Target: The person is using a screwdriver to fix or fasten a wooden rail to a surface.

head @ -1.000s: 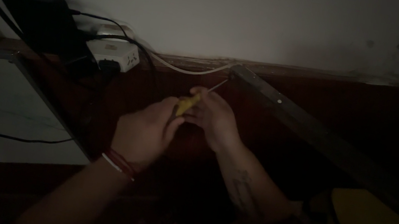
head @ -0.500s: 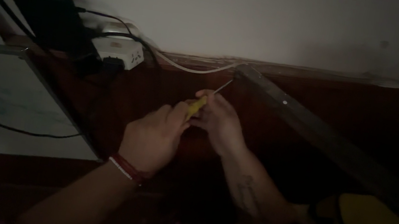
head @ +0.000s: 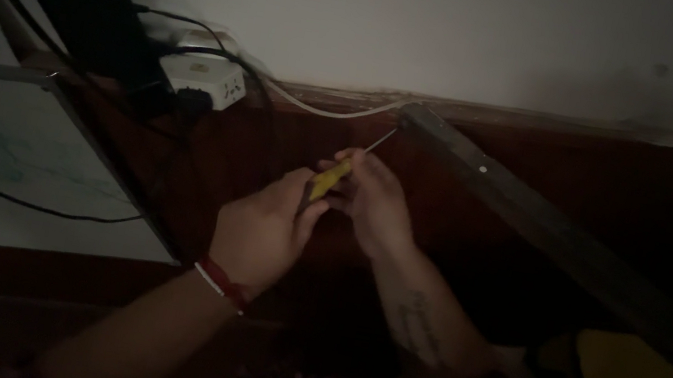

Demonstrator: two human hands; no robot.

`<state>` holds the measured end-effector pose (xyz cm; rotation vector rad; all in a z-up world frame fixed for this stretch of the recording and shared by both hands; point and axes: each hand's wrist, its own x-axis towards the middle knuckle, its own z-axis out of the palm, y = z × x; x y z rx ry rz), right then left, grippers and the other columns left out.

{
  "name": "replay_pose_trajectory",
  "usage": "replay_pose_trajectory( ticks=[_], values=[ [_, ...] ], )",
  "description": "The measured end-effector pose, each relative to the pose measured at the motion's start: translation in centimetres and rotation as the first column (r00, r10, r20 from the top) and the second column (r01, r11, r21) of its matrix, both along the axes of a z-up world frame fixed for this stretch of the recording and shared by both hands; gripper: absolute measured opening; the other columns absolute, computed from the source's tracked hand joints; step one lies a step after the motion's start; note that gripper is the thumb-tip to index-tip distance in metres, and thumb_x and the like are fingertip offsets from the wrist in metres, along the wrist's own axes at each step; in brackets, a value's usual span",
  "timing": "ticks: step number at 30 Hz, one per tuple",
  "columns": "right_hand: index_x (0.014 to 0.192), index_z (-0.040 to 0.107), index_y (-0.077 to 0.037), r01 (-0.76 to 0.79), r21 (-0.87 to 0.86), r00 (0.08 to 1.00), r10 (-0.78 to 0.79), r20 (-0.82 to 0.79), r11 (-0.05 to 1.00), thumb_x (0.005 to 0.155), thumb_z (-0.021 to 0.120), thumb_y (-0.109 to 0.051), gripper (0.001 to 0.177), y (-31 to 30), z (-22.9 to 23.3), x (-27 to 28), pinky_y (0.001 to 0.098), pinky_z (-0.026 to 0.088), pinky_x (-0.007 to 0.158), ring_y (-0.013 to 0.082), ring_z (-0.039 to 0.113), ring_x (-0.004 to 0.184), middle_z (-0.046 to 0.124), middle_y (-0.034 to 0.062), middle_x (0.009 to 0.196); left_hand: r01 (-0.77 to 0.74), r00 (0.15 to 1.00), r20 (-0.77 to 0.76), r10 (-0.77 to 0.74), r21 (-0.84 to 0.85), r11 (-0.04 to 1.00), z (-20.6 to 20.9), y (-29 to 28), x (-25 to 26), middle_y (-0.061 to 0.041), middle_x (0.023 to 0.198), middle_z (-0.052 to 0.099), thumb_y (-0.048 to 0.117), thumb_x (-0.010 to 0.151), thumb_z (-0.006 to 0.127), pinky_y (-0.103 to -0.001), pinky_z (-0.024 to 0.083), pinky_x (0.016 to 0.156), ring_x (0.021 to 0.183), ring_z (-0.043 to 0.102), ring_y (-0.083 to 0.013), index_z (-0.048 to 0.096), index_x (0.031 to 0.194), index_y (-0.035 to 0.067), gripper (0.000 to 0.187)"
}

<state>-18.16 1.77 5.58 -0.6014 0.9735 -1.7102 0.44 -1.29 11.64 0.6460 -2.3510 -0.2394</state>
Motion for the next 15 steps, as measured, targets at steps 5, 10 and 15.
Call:
replay_pose_trajectory(
  ticks=[5,10,15],
  values=[
    [0.121,0.064,-0.009,-0.011,-0.100,1.000,0.011,-0.002,0.995,0.105,0.049,-0.039,0.038,-0.2,0.2,-0.1,0.0445,0.055,0.092,0.0246,0.065,0.113,0.068,0.0133,0.125,0.013,0.999,-0.043,-0.008,0.111,0.994,0.2,0.0,-0.3,-0.017,0.100,0.075,0.031,0.103,0.062,-0.038,0.056,0.054,0.070,0.071,-0.0302,0.065,0.126,0.001,0.038],
    [0.118,0.063,-0.011,-0.005,-0.090,1.000,0.007,0.024,0.996,0.106,0.050,-0.040,0.034,-0.9,-1.5,-0.4,0.0437,0.055,0.088,0.0240,0.064,0.110,0.069,0.0112,0.123,-0.009,0.999,-0.034,0.016,0.195,0.981,0.4,-0.1,-0.3,-0.019,0.099,0.074,0.035,0.103,0.059,-0.040,0.056,0.055,0.070,0.072,-0.0325,0.065,0.126,0.000,0.042],
    [0.115,0.064,-0.011,0.018,-0.096,0.999,-0.022,-0.038,0.995,0.108,0.053,-0.041,0.032,-1.2,-2.3,-0.5,0.0386,0.055,0.082,0.0179,0.063,0.099,0.068,0.0059,0.110,-0.096,0.995,0.040,0.088,0.469,0.878,0.7,-0.3,-0.5,-0.018,0.087,0.075,0.043,0.105,0.050,-0.042,0.054,0.057,0.068,0.071,-0.0317,0.069,0.118,0.004,0.045]
  ],
)
